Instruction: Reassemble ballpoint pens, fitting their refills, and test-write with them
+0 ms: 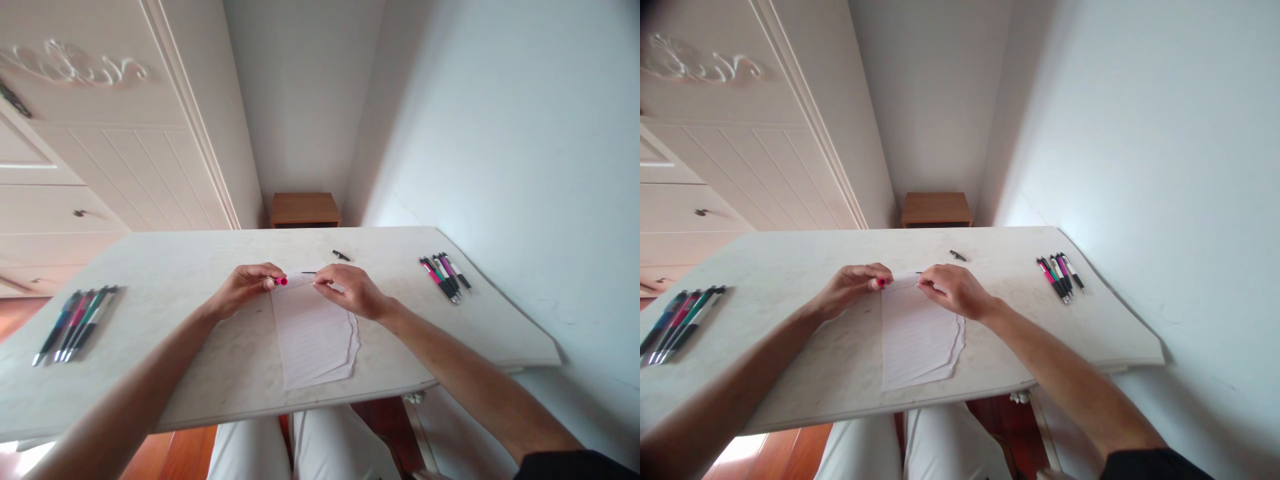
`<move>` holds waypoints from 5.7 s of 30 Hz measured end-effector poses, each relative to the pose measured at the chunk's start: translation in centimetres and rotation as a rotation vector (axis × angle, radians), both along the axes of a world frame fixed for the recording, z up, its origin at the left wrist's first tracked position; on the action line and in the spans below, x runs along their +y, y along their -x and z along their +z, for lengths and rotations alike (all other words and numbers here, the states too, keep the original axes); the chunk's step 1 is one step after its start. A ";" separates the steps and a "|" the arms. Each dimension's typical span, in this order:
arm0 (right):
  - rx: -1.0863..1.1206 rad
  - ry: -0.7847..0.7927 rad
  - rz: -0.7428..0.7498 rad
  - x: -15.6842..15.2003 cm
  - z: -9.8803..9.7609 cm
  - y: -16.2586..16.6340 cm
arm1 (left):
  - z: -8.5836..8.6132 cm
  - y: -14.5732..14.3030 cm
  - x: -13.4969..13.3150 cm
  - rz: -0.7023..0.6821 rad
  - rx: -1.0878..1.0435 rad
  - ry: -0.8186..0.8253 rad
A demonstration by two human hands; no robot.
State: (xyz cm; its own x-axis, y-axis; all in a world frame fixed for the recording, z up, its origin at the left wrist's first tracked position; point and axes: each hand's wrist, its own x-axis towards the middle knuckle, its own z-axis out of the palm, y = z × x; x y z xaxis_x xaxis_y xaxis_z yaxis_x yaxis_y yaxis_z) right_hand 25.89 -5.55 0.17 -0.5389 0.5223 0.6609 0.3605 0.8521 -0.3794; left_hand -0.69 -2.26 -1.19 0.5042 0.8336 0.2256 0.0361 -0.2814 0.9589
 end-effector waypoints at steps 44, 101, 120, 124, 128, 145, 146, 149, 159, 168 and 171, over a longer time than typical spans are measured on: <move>0.178 0.167 -0.069 -0.4 -1.1 -0.1 | 1.1 -1.6 -1.8 0.022 0.136 0.036; -0.183 0.271 -0.437 4.1 -1.6 -4.9 | -1.1 0.1 0.1 0.292 0.634 -0.484; 0.011 0.262 -0.314 3.9 -2.7 -3.5 | 0.1 -6.9 0.3 0.342 0.749 -0.670; 0.029 0.271 -0.319 4.1 -2.9 -3.8 | 0.3 -7.5 1.0 0.279 0.828 -0.713; 0.023 0.288 -0.329 4.1 -2.9 -3.8 | 0.3 -7.4 0.9 0.220 0.898 -0.790; 0.073 0.345 -0.402 4.4 -3.3 -3.8 | 0.4 -7.5 0.8 0.240 1.045 -0.808; 0.075 0.350 -0.404 4.4 -3.3 -3.7 | 0.5 -7.5 0.9 0.245 1.056 -0.796; 0.084 0.360 -0.403 4.3 -3.1 -3.6 | 0.5 -7.5 1.0 0.252 1.085 -0.772; 0.090 0.332 -0.378 4.4 -3.5 -3.7 | 0.4 -7.4 1.2 0.261 1.088 -0.725; 0.075 0.312 -0.363 4.2 -3.2 -3.5 | 1.3 -6.7 1.3 0.231 0.946 -0.589; 0.060 0.296 -0.371 4.1 -3.0 -3.5 | 1.2 -6.5 1.4 0.233 0.932 -0.585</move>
State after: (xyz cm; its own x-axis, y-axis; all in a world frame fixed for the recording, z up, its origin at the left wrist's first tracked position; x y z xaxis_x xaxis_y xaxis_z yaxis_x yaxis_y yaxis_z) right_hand 29.36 -1.44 -2.85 -0.2463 0.8425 0.4791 0.5899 0.5225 -0.6157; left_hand 5.84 -0.90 0.05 0.5263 0.8187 0.2294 0.7801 -0.5723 0.2529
